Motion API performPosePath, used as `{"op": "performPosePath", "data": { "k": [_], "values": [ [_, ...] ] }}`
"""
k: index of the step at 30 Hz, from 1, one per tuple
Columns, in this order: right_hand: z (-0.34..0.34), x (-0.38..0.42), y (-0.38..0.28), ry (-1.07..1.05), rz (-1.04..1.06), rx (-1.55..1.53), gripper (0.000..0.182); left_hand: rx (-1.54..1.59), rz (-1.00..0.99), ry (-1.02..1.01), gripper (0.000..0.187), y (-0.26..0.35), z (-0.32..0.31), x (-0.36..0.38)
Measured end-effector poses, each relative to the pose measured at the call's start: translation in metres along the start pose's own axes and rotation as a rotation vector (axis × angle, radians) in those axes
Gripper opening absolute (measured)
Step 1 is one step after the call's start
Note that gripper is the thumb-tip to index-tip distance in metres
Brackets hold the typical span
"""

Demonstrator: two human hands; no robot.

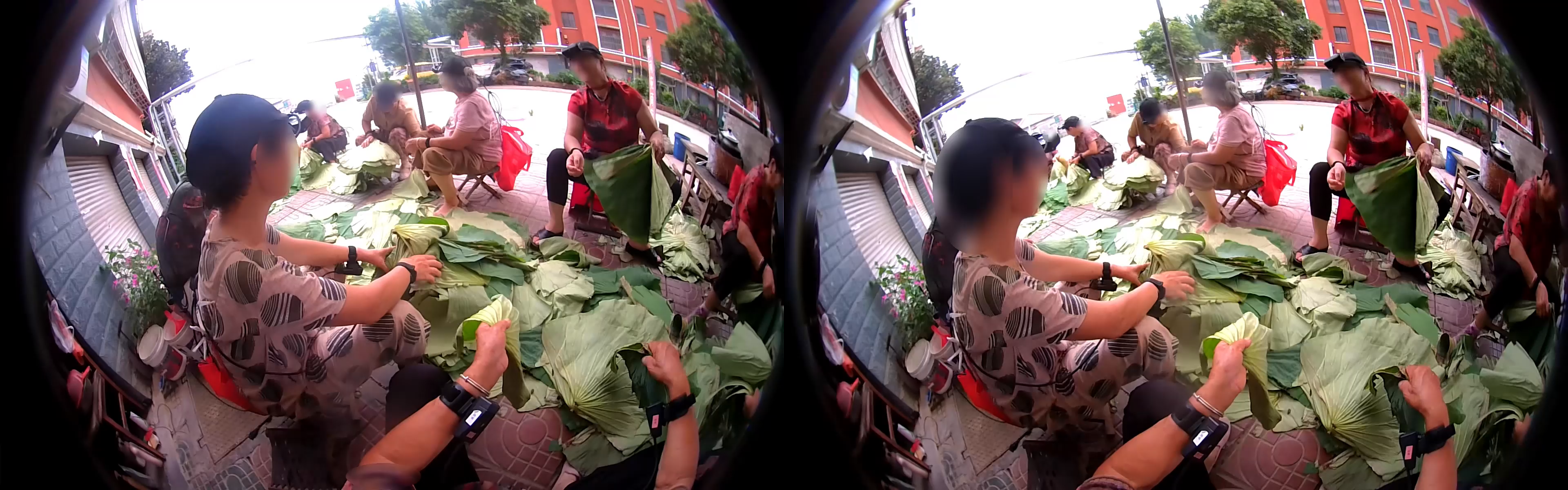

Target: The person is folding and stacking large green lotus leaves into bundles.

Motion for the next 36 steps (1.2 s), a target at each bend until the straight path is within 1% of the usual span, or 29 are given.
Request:
{"op": "performPosePath", "data": {
  "k": [2, 3, 5, 6, 7, 8, 9, 10, 11, 13, 14, 15, 17, 18, 19, 21, 22, 23, 25, 26, 27, 28, 29, 30, 31, 33, 34, 35, 36],
  "values": [
    [0.006, -0.004, -0.016, -0.394, -0.066, -0.363, 0.024, 0.005, -0.012, -0.017, 0.016, -0.005, 0.007, -0.008],
    [0.018, -0.007, -0.029, -0.395, -0.062, -0.363, 0.024, 0.003, -0.023, -0.011, 0.016, -0.009, 0.012, -0.012],
    [0.034, -0.004, -0.053, -0.598, -0.356, -1.037, 0.029, 0.003, -0.034, -0.003, 0.017, -0.011, 0.015, -0.015],
    [0.045, -0.003, -0.054, -0.522, -0.353, -1.294, 0.032, -0.024, -0.052, -0.012, 0.016, -0.010, 0.015, -0.015],
    [0.059, -0.004, -0.064, -0.452, -0.348, -1.621, 0.035, -0.053, -0.069, -0.021, 0.015, -0.009, 0.014, -0.013],
    [0.067, -0.010, -0.068, -0.364, -0.306, -1.739, 0.037, -0.458, -0.210, -0.067, 0.007, 0.003, 0.015, -0.013],
    [0.073, -0.014, -0.069, -0.268, -0.261, -1.855, 0.039, -0.864, -0.352, -0.115, 0.009, 0.014, 0.013, -0.013],
    [0.064, -0.015, -0.058, -0.197, -0.296, -1.882, 0.039, -0.305, -0.042, -0.207, 0.006, -0.010, 0.015, -0.020],
    [0.060, -0.017, -0.056, -0.197, -0.296, -1.883, 0.039, 0.258, 0.262, -0.281, 0.005, -0.031, 0.013, -0.023],
    [0.053, -0.021, -0.054, -0.187, -0.414, -1.801, 0.036, -0.031, -0.030, -0.003, 0.010, -0.006, 0.001, -0.002],
    [0.048, -0.019, -0.049, -0.203, -0.484, -1.732, 0.029, -0.046, -0.004, -0.005, 0.015, -0.010, 0.005, -0.006],
    [0.042, -0.019, -0.043, -0.204, -0.484, -1.733, 0.029, -0.046, -0.005, -0.004, 0.015, -0.009, 0.004, -0.005],
    [0.024, -0.014, -0.027, -0.248, -0.557, -1.420, 0.026, -0.040, -0.007, -0.045, 0.016, -0.006, 0.001, -0.003],
    [0.021, -0.012, -0.019, -0.239, -0.558, -1.293, 0.022, -0.039, -0.003, -0.044, 0.016, -0.006, 0.000, -0.002],
    [0.019, -0.011, -0.016, -0.241, -0.562, -1.290, 0.022, -0.019, -0.016, -0.059, 0.016, -0.006, 0.000, -0.002],
    [0.021, -0.011, -0.015, -0.268, -0.404, -0.883, 0.021, 0.002, -0.026, -0.070, 0.015, -0.004, -0.002, 0.001],
    [0.025, -0.013, -0.018, -0.196, -0.247, -0.651, 0.019, -0.021, -0.016, -0.013, 0.014, -0.003, -0.001, 0.003],
    [0.019, -0.012, -0.015, -0.205, -0.250, -0.646, 0.019, -0.043, -0.003, 0.046, 0.014, -0.004, -0.001, 0.005],
    [0.013, -0.009, -0.009, -0.110, -0.056, -0.206, 0.020, -0.059, 0.005, 0.068, 0.015, -0.002, -0.003, 0.004],
    [0.010, -0.006, -0.010, -0.093, -0.031, -0.228, 0.022, -0.094, -0.019, 0.141, 0.015, -0.002, -0.002, 0.007],
    [0.019, -0.007, -0.018, -0.148, -0.016, -0.205, 0.022, -0.081, -0.031, 0.130, 0.015, -0.004, -0.001, 0.002],
    [0.024, -0.011, -0.031, -0.212, -0.024, -0.303, 0.022, -0.066, -0.058, 0.082, 0.015, -0.005, -0.003, 0.002],
    [0.021, -0.012, -0.039, -0.271, -0.036, -0.406, 0.022, -0.111, -0.068, 0.115, 0.013, -0.008, 0.004, -0.004],
    [0.017, -0.011, -0.031, -0.406, -0.058, -0.358, 0.024, -0.056, -0.147, 0.076, 0.012, 0.005, -0.007, 0.007],
    [0.028, -0.013, -0.044, -0.439, -0.051, -0.345, 0.024, -0.060, -0.104, 0.059, 0.013, 0.004, -0.008, 0.004],
    [0.047, -0.012, -0.078, -0.591, -0.300, -0.988, 0.034, -0.038, -0.097, 0.086, 0.013, 0.003, -0.010, 0.001],
    [0.060, -0.012, -0.084, -0.577, -0.311, -1.238, 0.043, -0.031, -0.082, 0.099, 0.013, 0.001, -0.010, 0.001],
    [0.066, -0.013, -0.091, -0.469, -0.287, -1.453, 0.045, -0.036, -0.075, 0.110, 0.014, -0.001, -0.006, -0.002],
    [0.065, -0.014, -0.082, -0.429, -0.268, -1.549, 0.045, -0.043, -0.068, 0.116, 0.015, -0.002, -0.005, -0.004]
  ]
}}
Point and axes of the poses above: each hand's wrist, its own x-axis away from the middle knuckle, its own z-axis out of the back of the hand, y = z × x, the point moved 4 cm from there along -x, towards the middle knuckle, and after that the axes turned 5 degrees about y, right-handed, at the moved point
